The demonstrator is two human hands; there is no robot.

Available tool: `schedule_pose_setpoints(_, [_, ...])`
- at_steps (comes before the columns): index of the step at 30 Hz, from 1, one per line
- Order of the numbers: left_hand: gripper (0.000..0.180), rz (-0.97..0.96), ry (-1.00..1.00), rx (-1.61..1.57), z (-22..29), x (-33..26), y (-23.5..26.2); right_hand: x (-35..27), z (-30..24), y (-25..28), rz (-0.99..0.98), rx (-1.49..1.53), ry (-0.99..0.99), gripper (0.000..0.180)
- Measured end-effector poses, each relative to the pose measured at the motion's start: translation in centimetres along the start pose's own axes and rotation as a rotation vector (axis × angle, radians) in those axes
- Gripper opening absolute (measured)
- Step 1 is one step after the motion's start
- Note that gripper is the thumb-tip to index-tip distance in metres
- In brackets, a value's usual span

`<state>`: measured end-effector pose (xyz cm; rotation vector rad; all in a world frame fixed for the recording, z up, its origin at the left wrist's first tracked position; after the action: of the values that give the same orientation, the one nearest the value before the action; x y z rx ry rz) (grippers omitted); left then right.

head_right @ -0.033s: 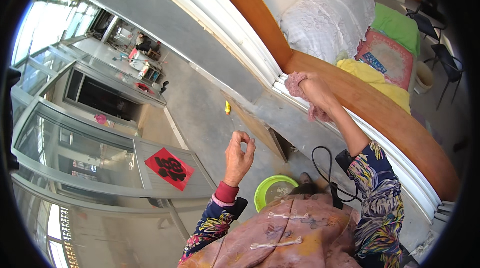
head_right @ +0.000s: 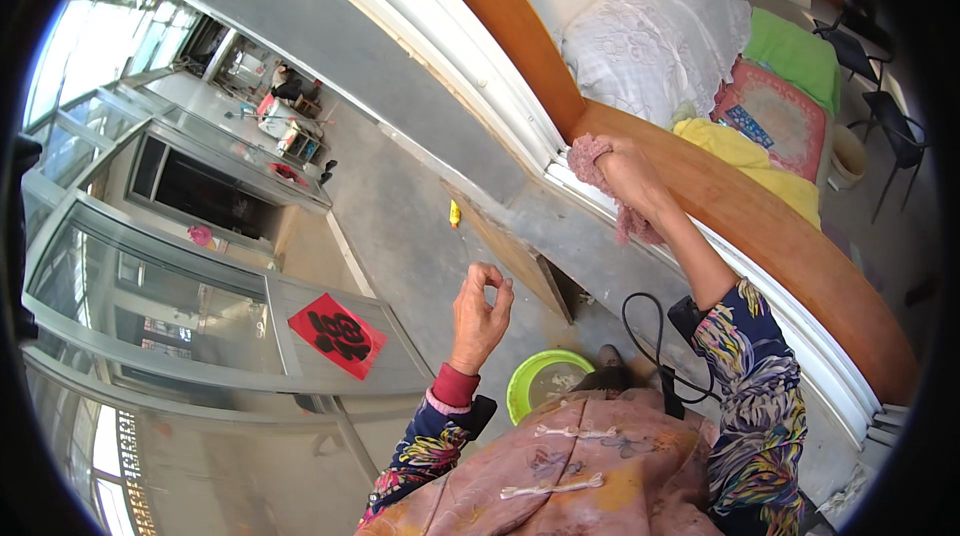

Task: The person wipes a white window frame with a pink cloth, then rinses the cloth in a green basin, pours out dirty water, refills the basin from a tap, and wrings the cloth. The person handles a cloth, basin, and tap throughout.

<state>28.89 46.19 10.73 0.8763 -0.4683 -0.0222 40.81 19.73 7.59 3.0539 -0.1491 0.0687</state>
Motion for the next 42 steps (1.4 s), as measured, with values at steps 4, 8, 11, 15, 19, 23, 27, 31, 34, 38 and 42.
schedule_pose_setpoints(4, [0.016, -0.006, 0.05, -0.079, -0.5, -2.0, -0.1, 3.1, -0.5, -0.7, 0.112, -0.071, 0.131, 0.018])
schedule_pose_setpoints(8, [0.014, 0.01, 0.125, -0.101, -3.9, -2.7, 0.6, 6.3, 2.2, -3.2, 0.066, -0.367, 0.111, 0.015])
schedule_pose_setpoints(11, [0.011, 0.018, 0.211, -0.107, -6.6, -3.4, 1.0, 7.7, 2.8, -6.1, 0.069, -0.787, 0.391, 0.02])
schedule_pose_setpoints(15, [0.009, -0.021, 0.288, -0.132, -8.8, -4.2, 0.5, 8.7, 6.3, -8.4, -0.011, -0.936, 0.37, 0.03])
schedule_pose_setpoints(19, [0.009, -0.075, 0.291, -0.183, -9.0, -3.8, -1.1, 7.8, 6.3, -9.3, 0.035, -1.18, 0.522, 0.033])
schedule_pose_setpoints(23, [0.011, -0.125, 0.182, -0.179, -7.6, -1.9, -2.3, 7.6, 6.0, -9.2, 0.11, -1.305, 0.462, 0.027])
schedule_pose_setpoints(27, [0.011, -0.137, 0.109, -0.162, -6.9, -0.5, -2.3, 7.2, 6.5, -8.8, 0.027, -1.374, 0.371, 0.018])
schedule_pose_setpoints(31, [0.011, -0.144, 0.101, -0.168, -6.6, -0.8, -2.7, 5.6, 6.5, -7.3, -0.049, -1.369, 0.326, 0.017])
schedule_pose_setpoints(34, [0.012, -0.165, 0.089, -0.179, -5.7, -1.9, -3.2, 3.7, 6.3, -5.2, -0.06, -1.325, 0.264, 0.018])
schedule_pose_setpoints(38, [0.012, -0.178, 0.062, -0.173, -3.8, -4.1, -4.1, -0.7, 6.0, -1.5, -0.004, -1.282, 0.295, 0.024])
schedule_pose_setpoints(42, [0.012, -0.163, 0.033, -0.186, -0.8, -6.7, -5.3, -5.9, 6.7, 2.9, 0.057, -1.31, 0.285, 0.023])
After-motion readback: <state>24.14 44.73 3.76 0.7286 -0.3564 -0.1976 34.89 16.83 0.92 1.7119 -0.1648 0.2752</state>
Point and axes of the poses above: each hand's wrist, its own x-axis towards the middle knuckle, its own y-axis out of the back of the hand, z = x × y, the point moved 8 cm from there along x, towards the middle knuckle, and after that the axes turned 3 degrees about y, right-handed, at the moved point
